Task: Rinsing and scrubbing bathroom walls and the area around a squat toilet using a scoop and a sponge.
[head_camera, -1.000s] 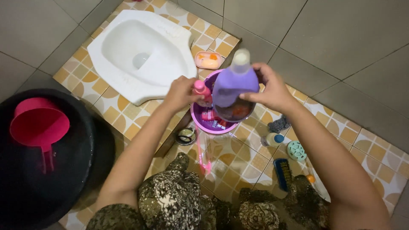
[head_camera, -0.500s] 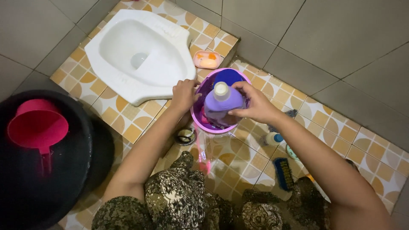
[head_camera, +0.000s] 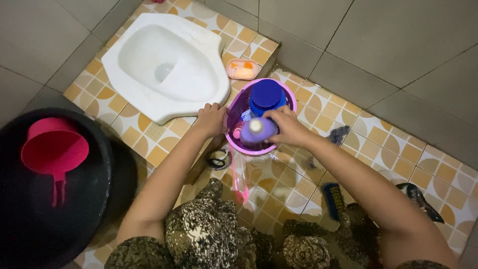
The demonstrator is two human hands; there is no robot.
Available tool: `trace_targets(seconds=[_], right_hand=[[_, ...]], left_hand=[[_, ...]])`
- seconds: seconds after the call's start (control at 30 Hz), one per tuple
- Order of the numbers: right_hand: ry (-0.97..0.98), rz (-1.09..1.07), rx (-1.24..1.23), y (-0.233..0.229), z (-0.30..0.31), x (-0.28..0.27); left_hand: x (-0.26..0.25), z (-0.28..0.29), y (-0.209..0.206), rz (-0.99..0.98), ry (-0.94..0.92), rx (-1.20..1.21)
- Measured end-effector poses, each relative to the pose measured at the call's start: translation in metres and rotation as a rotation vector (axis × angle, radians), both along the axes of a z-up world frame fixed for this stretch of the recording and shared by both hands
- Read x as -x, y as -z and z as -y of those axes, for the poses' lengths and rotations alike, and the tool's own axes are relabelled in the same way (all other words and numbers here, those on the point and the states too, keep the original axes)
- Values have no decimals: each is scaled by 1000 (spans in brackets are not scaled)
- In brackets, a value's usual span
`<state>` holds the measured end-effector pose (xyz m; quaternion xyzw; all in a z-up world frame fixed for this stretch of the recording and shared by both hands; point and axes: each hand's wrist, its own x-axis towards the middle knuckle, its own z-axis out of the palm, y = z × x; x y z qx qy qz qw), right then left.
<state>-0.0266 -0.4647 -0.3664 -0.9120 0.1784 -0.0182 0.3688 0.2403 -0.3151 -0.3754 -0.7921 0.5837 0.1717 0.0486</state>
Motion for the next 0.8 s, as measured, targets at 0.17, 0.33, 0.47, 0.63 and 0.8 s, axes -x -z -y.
trace_targets(seconds=[0.17,0.33,0.47,0.63,0.8], right_hand=[[47,-140,144,9,0,5],[38,-294,185,-46,9,19],[38,-526,257,-6,39,47],[44,-858,289,30,40,87],[36,-1041,268,48,30,100]], left_hand=[[-11,2,17,2,-31,-32],[-2,-12,-14,71,-31,-25],[4,-36,-23,36,-34,4],[9,-66,10,69,-38,-53],[17,-79,21,38,-41,-43]])
